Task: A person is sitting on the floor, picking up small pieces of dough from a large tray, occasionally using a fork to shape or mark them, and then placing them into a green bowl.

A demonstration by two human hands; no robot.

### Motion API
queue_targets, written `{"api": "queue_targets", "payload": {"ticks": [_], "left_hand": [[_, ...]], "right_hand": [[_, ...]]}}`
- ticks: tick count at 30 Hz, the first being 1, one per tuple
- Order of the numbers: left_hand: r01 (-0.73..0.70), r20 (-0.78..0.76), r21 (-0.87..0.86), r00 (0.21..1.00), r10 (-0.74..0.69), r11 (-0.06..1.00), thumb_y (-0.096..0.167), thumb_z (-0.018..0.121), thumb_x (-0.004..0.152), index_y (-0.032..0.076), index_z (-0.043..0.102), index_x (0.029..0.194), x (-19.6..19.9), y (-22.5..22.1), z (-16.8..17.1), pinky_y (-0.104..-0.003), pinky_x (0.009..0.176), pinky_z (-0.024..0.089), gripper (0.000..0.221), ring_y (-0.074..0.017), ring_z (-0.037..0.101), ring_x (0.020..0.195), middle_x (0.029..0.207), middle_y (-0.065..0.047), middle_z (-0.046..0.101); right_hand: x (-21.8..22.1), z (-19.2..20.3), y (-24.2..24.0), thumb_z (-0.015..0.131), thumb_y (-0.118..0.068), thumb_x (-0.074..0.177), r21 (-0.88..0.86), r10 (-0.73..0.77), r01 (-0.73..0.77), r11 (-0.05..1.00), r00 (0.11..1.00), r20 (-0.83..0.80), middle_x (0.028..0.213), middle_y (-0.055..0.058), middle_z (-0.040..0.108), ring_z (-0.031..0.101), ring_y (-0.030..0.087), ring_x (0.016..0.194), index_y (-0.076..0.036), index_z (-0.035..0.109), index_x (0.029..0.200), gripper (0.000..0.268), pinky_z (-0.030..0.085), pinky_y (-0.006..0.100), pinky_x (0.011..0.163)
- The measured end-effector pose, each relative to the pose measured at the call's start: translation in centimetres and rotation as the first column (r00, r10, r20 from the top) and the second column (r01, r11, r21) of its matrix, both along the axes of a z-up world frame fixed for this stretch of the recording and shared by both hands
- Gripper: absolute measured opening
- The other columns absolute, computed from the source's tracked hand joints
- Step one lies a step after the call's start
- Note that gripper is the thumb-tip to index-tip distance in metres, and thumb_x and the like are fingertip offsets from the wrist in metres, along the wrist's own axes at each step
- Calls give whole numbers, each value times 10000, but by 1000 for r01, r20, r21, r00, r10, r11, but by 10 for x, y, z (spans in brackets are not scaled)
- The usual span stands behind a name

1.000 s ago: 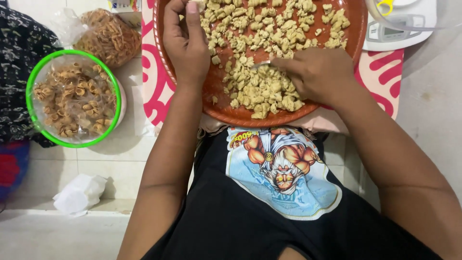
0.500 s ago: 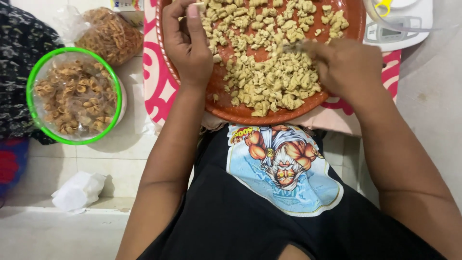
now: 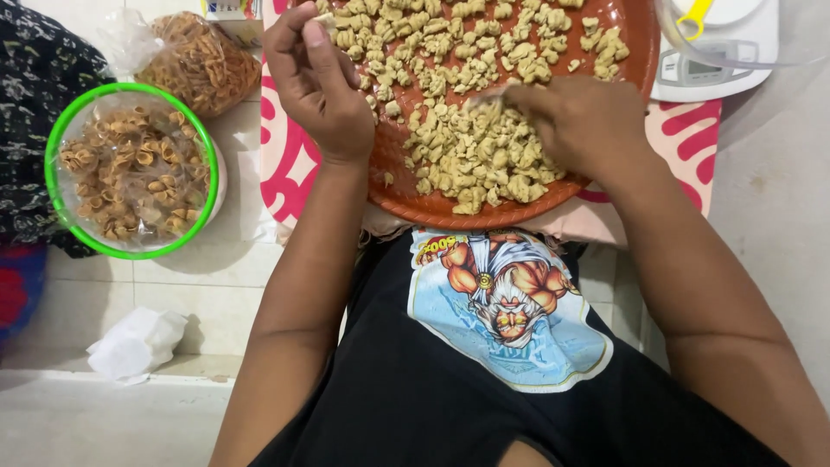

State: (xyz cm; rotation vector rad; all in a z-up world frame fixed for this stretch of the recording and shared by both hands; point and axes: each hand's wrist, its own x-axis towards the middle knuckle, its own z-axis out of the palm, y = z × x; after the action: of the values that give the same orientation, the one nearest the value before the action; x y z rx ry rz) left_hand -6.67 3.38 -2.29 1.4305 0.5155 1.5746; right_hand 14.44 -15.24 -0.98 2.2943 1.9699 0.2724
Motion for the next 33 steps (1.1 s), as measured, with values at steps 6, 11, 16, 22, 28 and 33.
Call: {"api": "queue_targets", "payload": {"ticks": [6, 11, 16, 22, 28, 33], "left_hand": [[77, -64, 6, 995, -76, 997, 147, 503, 1117, 147, 583, 1226, 4, 2, -1, -234, 503, 384, 135, -69, 407, 604, 982, 6, 629], [108, -90, 21, 990, -106, 994, 132, 487, 1119, 124, 577, 1205, 4, -4, 7, -241, 569, 351, 125, -72, 390, 636, 829, 23, 492], [112, -93, 7, 989, -111, 994, 135, 492, 1111, 122, 577, 1191, 3, -6, 10, -236, 568, 360, 118, -69, 399, 633, 822, 24, 486], [74, -112, 18, 991, -72, 997, 140, 502, 1115, 155, 573, 1221, 1, -5, 8, -225, 571, 393, 128, -66, 426, 657, 1031, 24, 636], [119, -74, 11, 990, -118, 993, 136, 497, 1124, 129, 575, 1232, 1, -6, 8, -234, 623, 367, 133, -72, 402, 683, 873, 26, 491], [121, -71, 23, 990, -119, 992, 111, 489, 1112, 128, 571, 1216, 3, -5, 8, -235, 606, 378, 133, -76, 417, 674, 935, 17, 542]], "right_hand": [[15, -7, -29, 651, -360, 1023, 68, 152, -154, 986, 988, 25, 897, -157, 723, 667, 75, 708, -502, 740, 1313, 334, 415, 260, 457], [23, 0, -20, 729, -207, 964, 265, 139, -144, 953, 990, 37, 858, -129, 670, 632, 97, 694, -427, 794, 1346, 446, 435, 266, 539], [26, -22, 20, 713, -224, 1078, 387, 92, -113, 915, 993, 72, 844, -145, 699, 610, 58, 668, -392, 811, 1281, 281, 393, 234, 503], [20, -17, 31, 579, -339, 1122, 97, 177, -181, 979, 983, 55, 713, -162, 685, 535, 33, 473, -510, 735, 1261, 270, 318, 204, 379], [23, -9, 33, 674, -264, 982, 245, 229, -241, 939, 971, 74, 851, -153, 719, 641, 80, 613, -421, 801, 1272, 354, 417, 244, 472], [14, -13, 52, 732, -247, 932, 330, 267, -268, 905, 962, 51, 850, -140, 674, 654, 76, 715, -382, 805, 1272, 373, 452, 240, 527]]}}
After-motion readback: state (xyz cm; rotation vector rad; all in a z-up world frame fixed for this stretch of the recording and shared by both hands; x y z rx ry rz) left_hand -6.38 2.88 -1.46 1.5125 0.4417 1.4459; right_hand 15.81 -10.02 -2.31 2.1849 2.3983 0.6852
